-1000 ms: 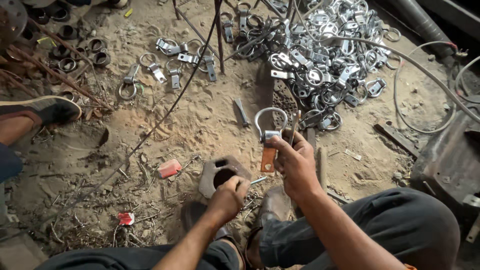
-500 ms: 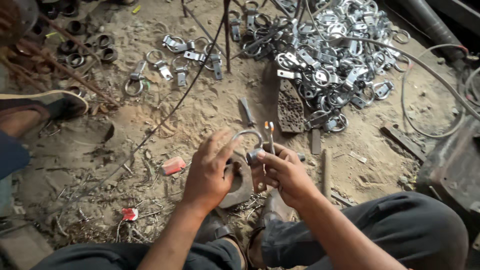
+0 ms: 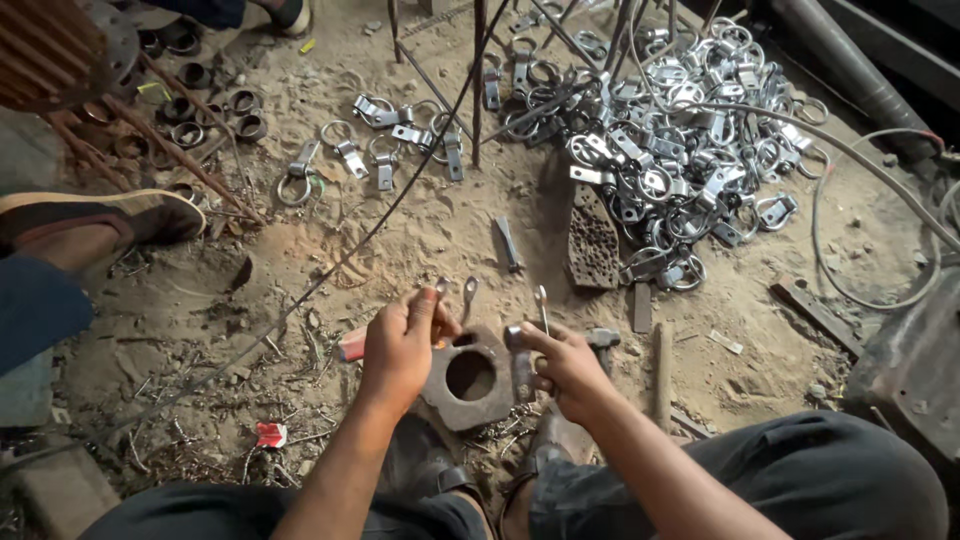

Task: The person sits on the ground and assembles metal hardware components. They use a wrench to tighten a nut onto a bolt attached to a metal bracket, then use a hammer to strike the assembly. The person repeats this process with multiple similar metal parts.

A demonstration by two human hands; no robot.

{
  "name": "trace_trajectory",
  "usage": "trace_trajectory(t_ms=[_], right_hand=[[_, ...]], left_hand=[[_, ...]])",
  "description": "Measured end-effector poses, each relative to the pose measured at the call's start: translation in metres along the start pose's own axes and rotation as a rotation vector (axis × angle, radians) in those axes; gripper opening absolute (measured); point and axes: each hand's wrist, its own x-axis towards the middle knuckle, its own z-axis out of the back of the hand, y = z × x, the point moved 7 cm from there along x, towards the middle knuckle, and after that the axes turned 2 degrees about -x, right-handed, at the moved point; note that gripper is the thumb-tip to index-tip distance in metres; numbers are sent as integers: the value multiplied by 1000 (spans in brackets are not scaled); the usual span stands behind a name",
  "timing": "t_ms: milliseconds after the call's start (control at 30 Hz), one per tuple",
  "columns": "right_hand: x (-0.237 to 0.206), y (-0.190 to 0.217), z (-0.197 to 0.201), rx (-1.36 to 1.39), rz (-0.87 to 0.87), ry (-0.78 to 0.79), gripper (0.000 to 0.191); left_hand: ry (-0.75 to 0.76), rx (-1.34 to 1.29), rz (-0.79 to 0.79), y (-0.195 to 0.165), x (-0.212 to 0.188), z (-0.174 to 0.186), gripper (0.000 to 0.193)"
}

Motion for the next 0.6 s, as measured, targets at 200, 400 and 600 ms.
trace_trajectory(t_ms=[200,400,600], right_hand=[[50,-68,64,-81,-215,-311,35],[91,-91,99,-5,-61,-252,24],[87,-45,84,58,52,-150,30]], left_hand=[[-51,-588,346,27,-4,-2,39],[-213,-754,384,49,-7,-1,34],[-320,-754,378,75,-4,2,37]])
